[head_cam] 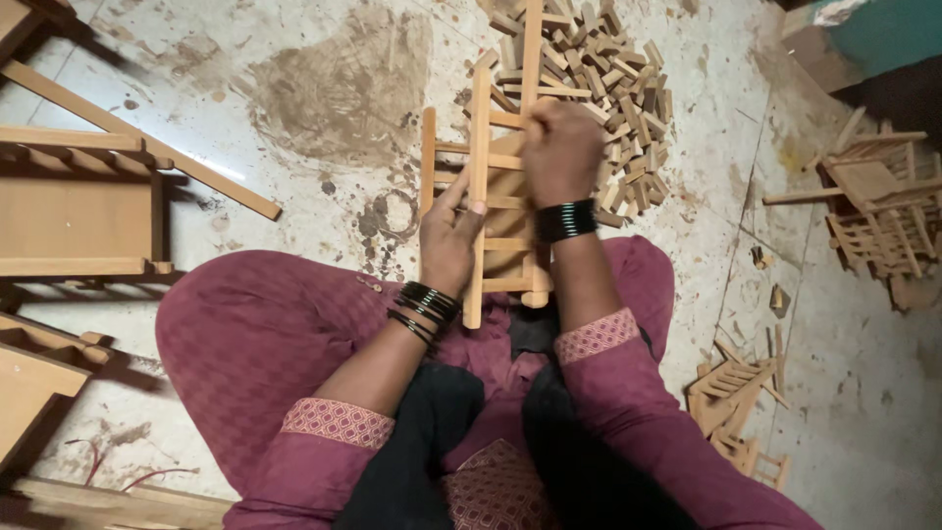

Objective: The person sits on the workshop floor and assembles small wooden chairs, fitting slats and rails into the chair frames by hand. They pick loose wooden parts from a pile on the floor, align each piece with the frame, press it into place, and turn the chair over to work on other sides.

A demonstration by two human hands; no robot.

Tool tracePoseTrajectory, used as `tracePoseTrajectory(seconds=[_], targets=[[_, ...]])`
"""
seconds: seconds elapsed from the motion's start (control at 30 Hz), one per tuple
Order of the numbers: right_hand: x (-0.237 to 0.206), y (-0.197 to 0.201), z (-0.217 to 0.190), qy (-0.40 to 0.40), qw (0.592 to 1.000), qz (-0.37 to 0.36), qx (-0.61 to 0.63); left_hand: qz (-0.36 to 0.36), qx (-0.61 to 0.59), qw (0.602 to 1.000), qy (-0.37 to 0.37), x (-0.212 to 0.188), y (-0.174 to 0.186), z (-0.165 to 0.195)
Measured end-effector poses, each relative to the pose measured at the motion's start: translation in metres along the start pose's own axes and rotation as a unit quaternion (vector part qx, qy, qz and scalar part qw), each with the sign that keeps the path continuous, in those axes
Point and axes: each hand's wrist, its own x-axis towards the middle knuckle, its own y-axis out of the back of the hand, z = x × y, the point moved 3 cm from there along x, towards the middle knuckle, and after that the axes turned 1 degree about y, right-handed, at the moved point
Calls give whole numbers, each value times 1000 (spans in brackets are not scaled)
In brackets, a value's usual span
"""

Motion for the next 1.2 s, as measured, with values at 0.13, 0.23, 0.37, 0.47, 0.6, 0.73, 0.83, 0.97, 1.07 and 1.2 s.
tracePoseTrajectory(seconds=[0.13,0.23,0.37,0.47,0.6,0.73,0.83,0.97,1.07,1.2], targets=[[1,-5,-11,-64,974,-87,199,5,-156,988,23,2,-1,-6],[-3,5,-26,-33,996,-44,66,38,-183,982,7,3,2,-10],[-12,16,-44,67,997,-45,-9,51,-112,992,7,1,1,-14],[-19,16,-43,-63,961,-142,229,67,-99,992,-38,2,8,-13],[-28,26,-51,43,996,-36,69,76,-206,975,29,2,9,-24],[-38,23,-59,104,989,-103,-29,54,-331,941,49,5,2,-30],[-43,24,-58,14,967,-141,210,60,-329,942,29,4,3,-28],[-49,41,-54,-31,968,-112,221,95,-360,925,71,-3,9,-21],[-60,52,-66,92,989,-117,-20,100,-400,908,71,-1,8,-13],[-73,59,-76,73,972,-161,158,86,-377,920,62,0,7,-6]])
